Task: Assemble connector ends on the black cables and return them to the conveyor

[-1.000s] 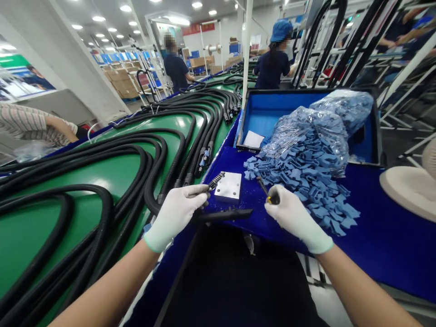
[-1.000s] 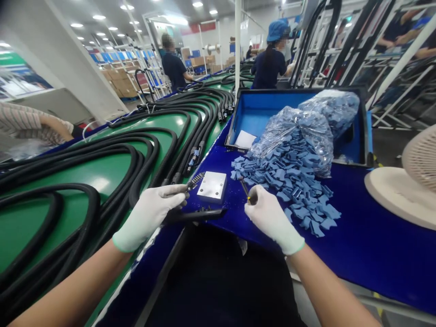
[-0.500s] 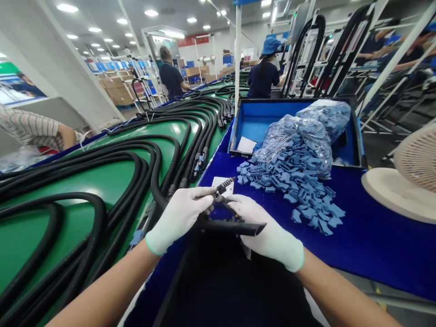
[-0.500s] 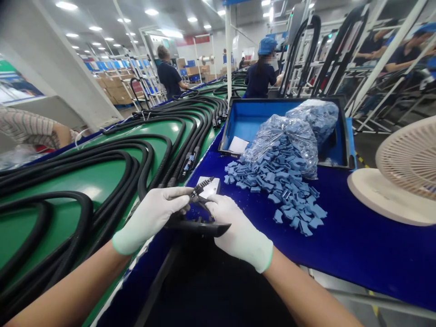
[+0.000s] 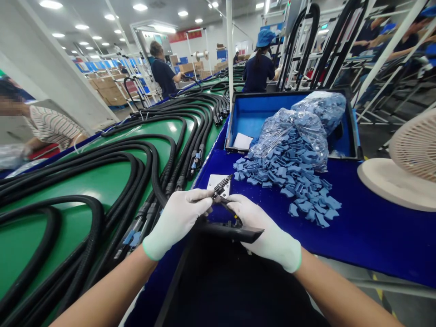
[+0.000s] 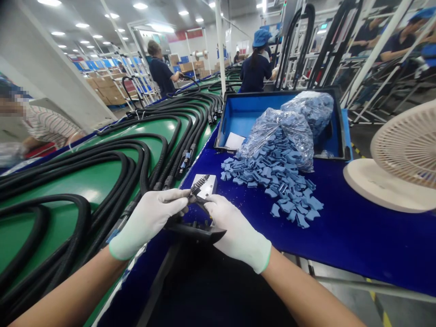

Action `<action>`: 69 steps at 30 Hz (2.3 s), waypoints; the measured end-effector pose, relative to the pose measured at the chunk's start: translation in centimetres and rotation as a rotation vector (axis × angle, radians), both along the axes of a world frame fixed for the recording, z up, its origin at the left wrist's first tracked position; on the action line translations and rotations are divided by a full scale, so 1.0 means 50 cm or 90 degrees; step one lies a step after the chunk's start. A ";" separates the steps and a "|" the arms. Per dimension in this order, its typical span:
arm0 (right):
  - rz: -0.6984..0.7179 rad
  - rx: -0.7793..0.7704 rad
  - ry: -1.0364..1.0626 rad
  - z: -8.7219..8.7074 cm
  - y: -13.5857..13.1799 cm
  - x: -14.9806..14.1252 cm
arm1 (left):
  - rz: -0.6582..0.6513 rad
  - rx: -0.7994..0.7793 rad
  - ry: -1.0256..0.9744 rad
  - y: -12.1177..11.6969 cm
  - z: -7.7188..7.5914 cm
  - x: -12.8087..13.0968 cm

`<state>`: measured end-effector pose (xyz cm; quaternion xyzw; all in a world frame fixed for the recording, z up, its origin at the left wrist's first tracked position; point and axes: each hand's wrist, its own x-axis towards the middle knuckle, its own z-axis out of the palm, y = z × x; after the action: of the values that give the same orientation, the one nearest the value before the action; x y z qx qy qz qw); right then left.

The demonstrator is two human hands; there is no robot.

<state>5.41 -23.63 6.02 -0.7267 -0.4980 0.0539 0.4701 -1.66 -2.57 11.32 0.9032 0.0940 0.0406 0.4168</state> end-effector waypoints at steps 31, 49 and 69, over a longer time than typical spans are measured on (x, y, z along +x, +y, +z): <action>-0.085 -0.169 -0.056 -0.050 -0.023 0.025 | -0.091 0.016 -0.075 -0.045 -0.010 0.063; -0.070 -0.176 -0.016 -0.063 -0.024 0.071 | -0.077 -0.086 -0.018 -0.031 -0.022 0.094; -0.253 0.110 0.528 -0.044 -0.056 0.001 | -0.378 0.097 0.029 -0.058 -0.037 0.097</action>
<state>5.45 -26.42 3.82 -0.6831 -0.1221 0.2069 0.6896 3.19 -5.48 9.45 0.9205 -0.1685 -0.0961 0.3391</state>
